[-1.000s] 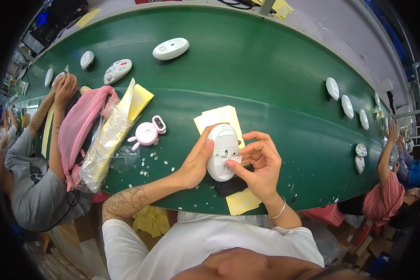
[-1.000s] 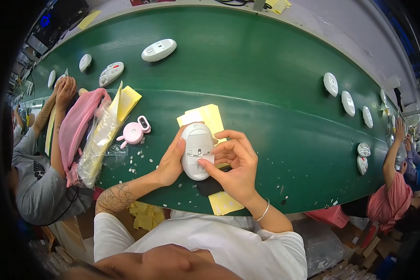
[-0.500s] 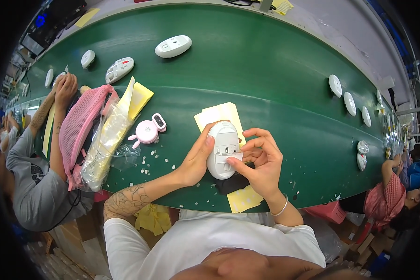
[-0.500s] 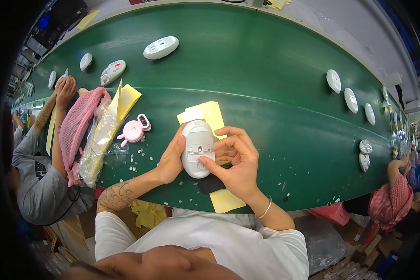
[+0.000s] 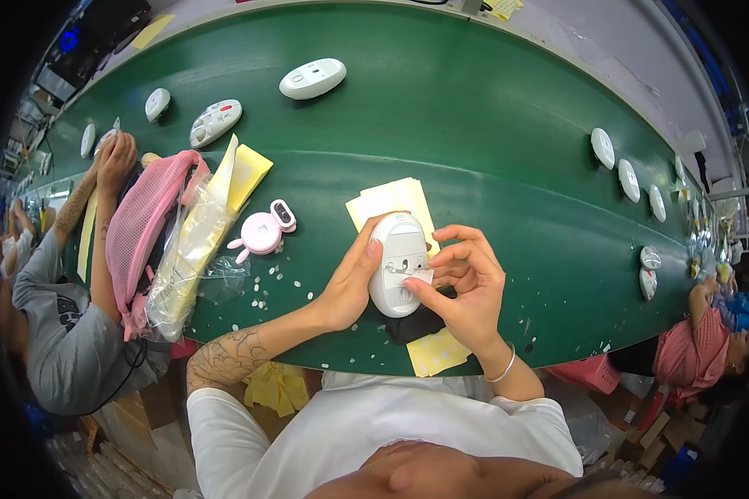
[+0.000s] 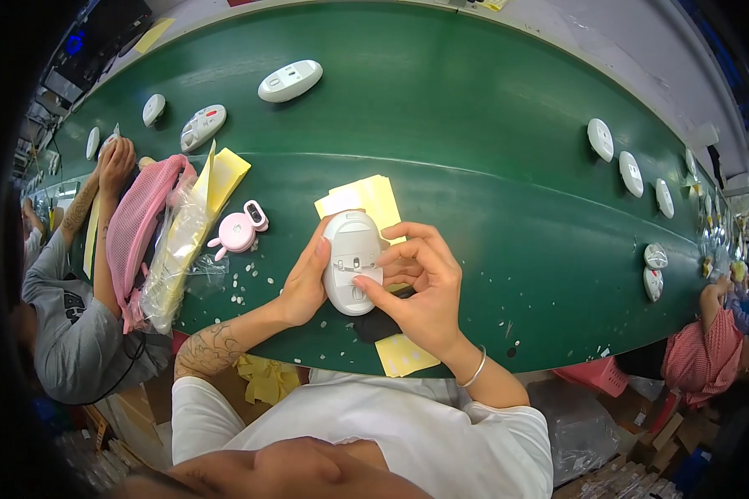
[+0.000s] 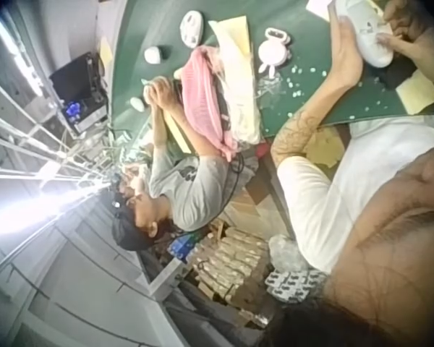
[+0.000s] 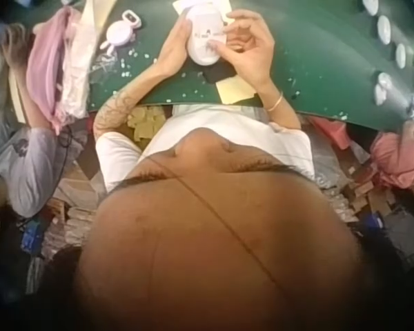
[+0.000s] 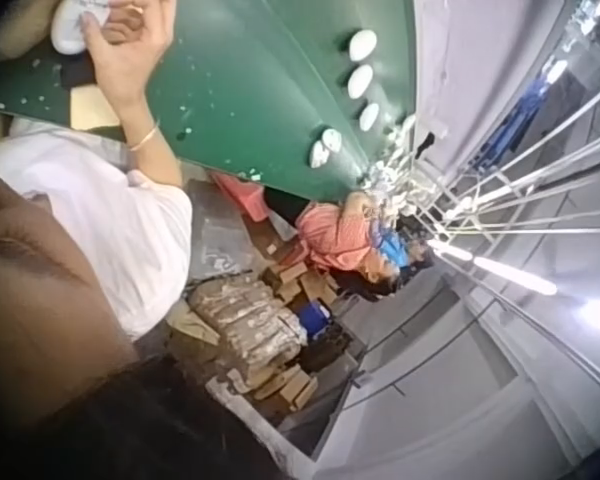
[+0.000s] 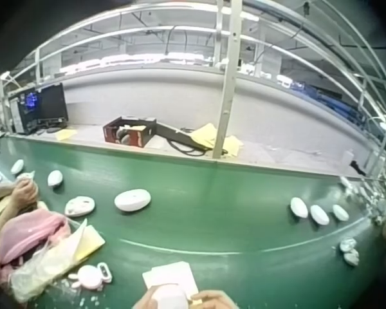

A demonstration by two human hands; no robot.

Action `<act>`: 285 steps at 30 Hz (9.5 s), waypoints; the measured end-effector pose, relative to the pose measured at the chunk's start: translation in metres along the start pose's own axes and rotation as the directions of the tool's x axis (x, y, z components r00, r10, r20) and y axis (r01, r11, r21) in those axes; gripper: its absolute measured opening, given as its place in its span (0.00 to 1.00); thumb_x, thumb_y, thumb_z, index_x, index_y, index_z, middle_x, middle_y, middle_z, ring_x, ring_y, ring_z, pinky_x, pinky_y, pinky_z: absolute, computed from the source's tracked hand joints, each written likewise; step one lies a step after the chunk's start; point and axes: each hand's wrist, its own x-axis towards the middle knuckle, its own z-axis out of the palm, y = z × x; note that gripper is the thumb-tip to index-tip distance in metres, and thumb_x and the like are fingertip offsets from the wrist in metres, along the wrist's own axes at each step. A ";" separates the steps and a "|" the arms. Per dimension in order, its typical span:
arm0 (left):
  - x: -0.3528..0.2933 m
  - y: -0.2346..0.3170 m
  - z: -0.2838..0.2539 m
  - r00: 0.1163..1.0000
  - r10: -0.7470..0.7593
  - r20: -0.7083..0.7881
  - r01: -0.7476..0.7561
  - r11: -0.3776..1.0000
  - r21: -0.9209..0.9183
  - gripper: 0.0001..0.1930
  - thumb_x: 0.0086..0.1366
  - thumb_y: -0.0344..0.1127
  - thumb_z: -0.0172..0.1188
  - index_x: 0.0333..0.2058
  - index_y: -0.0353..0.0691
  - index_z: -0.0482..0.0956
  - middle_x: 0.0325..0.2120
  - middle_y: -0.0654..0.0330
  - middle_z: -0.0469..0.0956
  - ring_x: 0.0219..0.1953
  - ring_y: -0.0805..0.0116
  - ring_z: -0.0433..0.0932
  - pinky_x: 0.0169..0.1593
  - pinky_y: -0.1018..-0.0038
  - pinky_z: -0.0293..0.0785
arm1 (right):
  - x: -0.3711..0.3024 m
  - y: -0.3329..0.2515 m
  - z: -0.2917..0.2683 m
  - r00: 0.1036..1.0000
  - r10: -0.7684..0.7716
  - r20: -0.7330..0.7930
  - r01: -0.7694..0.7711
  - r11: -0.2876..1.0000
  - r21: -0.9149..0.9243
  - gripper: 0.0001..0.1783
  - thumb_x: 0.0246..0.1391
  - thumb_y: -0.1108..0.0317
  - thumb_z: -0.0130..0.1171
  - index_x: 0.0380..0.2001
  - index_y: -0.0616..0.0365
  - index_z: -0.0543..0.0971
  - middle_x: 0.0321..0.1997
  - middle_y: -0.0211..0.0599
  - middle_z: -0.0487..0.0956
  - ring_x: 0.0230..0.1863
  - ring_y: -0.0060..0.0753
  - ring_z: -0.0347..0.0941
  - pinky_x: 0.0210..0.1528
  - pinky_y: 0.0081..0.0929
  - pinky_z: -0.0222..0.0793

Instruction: The person assembles small white electronic components by hand on a factory assembly line, working with white electronic casings, yellow paper strips, and small circuit boards.

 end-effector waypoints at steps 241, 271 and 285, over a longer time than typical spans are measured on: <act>0.034 0.034 -0.050 0.965 0.014 -0.261 -0.008 1.000 0.026 0.23 0.63 0.44 0.48 0.48 0.30 0.70 0.38 0.51 0.80 0.39 0.67 0.79 0.44 0.73 0.75 | 0.092 0.018 -0.021 0.834 -0.307 0.458 0.532 0.665 -0.524 0.12 0.46 0.69 0.65 0.35 0.63 0.78 0.38 0.39 0.76 0.40 0.39 0.72 0.44 0.29 0.70; 0.042 0.022 -0.072 0.947 -0.072 -0.312 0.051 0.996 -0.075 0.25 0.62 0.48 0.44 0.50 0.35 0.69 0.36 0.52 0.80 0.39 0.68 0.78 0.42 0.75 0.75 | 0.103 0.062 -0.002 0.884 -0.257 0.390 0.458 0.638 -0.619 0.11 0.43 0.67 0.66 0.32 0.59 0.83 0.36 0.35 0.77 0.42 0.39 0.68 0.44 0.32 0.68; 0.043 0.025 -0.074 0.980 0.033 -0.196 -0.038 0.999 -0.024 0.26 0.58 0.47 0.47 0.49 0.32 0.71 0.37 0.52 0.80 0.37 0.69 0.78 0.40 0.76 0.75 | 0.106 0.060 -0.001 0.931 -0.242 0.275 0.354 0.786 -0.507 0.09 0.40 0.69 0.68 0.29 0.55 0.84 0.33 0.31 0.80 0.40 0.36 0.69 0.40 0.30 0.68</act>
